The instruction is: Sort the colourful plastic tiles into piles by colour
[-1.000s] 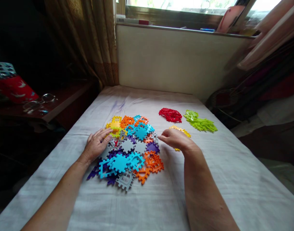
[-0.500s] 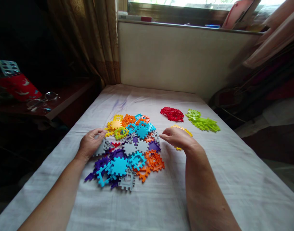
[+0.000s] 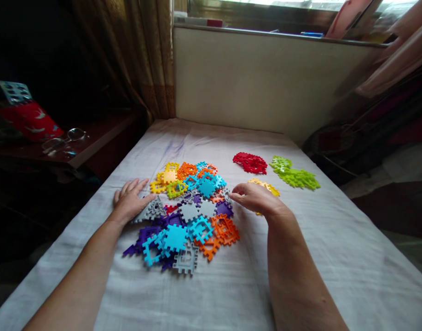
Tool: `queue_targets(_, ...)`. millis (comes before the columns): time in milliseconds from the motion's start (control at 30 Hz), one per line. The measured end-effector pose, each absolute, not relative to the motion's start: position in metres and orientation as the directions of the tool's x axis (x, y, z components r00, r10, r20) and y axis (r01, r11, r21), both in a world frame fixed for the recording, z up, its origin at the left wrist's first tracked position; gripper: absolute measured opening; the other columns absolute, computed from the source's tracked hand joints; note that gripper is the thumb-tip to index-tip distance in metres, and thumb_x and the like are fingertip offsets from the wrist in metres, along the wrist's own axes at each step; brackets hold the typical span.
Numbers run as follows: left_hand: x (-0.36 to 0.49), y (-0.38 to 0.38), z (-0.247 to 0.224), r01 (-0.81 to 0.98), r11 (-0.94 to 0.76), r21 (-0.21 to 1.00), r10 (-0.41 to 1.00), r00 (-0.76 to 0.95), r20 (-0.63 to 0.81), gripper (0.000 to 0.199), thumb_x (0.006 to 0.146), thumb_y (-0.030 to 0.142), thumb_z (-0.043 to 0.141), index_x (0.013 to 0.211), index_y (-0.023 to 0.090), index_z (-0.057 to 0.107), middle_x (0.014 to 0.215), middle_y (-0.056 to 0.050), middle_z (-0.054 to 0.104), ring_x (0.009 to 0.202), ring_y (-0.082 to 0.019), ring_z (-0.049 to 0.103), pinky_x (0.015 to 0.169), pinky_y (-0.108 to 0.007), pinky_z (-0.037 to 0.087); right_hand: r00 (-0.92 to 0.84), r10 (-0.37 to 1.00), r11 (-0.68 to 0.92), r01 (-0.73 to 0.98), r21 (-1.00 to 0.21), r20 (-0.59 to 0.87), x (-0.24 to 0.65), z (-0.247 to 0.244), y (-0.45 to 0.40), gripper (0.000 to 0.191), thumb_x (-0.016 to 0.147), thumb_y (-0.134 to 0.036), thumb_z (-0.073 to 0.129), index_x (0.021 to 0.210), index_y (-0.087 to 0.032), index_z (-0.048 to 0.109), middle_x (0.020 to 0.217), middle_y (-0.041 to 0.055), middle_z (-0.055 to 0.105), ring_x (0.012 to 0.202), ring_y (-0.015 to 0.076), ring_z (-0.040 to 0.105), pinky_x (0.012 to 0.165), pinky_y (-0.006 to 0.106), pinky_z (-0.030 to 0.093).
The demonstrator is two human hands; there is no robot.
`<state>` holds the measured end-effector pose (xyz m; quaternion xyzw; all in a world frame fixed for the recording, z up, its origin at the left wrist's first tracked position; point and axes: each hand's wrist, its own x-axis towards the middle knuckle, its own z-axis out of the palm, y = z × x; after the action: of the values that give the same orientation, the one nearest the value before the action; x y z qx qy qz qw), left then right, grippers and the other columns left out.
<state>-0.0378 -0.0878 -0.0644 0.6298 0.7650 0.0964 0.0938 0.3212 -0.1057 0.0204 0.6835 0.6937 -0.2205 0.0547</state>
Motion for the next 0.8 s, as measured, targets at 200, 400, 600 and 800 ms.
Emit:
queue_targets(200, -0.037, -0.085, -0.063, 0.938, 0.206, 0.28, 0.978, -0.205, -0.033, 0.048, 0.078, 0.054, 0.064, 0.122, 0.038, 0.067, 0.152, -0.003, 0.045, 0.144, -0.034, 0.033, 0.118, -0.054, 0.023, -0.064, 0.931, -0.032, 0.966, -0.256, -0.359, 0.321, 0.019, -0.106, 0.033, 0.091, -0.042, 0.052, 0.102, -0.022, 0.076, 0.1, 0.0071, 0.076, 0.087, 0.0199, 0.068, 0.067, 0.025, 0.041)
queue_targets(400, -0.045, -0.083, -0.066, 0.923, 0.163, 0.348, 0.984, -0.179, 0.013, 0.034, 0.075, 0.05, 0.068, 0.102, 0.03, 0.073, 0.149, -0.005, 0.049, 0.142, -0.033, 0.038, 0.118, -0.052, 0.026, -0.077, 0.943, -0.013, 0.963, -0.269, -0.324, 0.322, 0.017, -0.107, 0.03, 0.09, -0.041, 0.054, 0.098, -0.022, 0.077, 0.1, 0.0063, 0.076, 0.086, 0.0189, 0.067, 0.067, 0.025, 0.04)
queue_targets(600, -0.061, -0.087, -0.075, 0.904, 0.047, 0.425, 0.994, -0.083, 0.067, 0.03, 0.081, 0.046, 0.059, 0.098, 0.027, 0.074, 0.141, -0.006, 0.058, 0.14, -0.029, 0.042, 0.117, -0.045, 0.029, -0.086, 0.95, -0.001, 0.96, -0.281, -0.3, 0.321, 0.023, -0.11, 0.032, 0.091, -0.042, 0.053, 0.098, -0.023, 0.077, 0.096, 0.0056, 0.076, 0.081, 0.0177, 0.067, 0.063, 0.024, 0.039)
queue_targets(800, -0.036, -0.075, -0.053, 0.945, 0.161, 0.286, 0.987, -0.148, -0.066, 0.05, 0.075, 0.065, 0.061, 0.106, 0.027, 0.072, 0.148, -0.009, 0.05, 0.139, -0.033, 0.041, 0.113, -0.048, 0.033, -0.097, 0.956, 0.012, 0.956, -0.293, -0.278, 0.318, 0.029, -0.117, 0.034, 0.089, -0.046, 0.054, 0.1, -0.023, 0.077, 0.096, 0.0067, 0.076, 0.082, 0.0184, 0.067, 0.062, 0.024, 0.039)
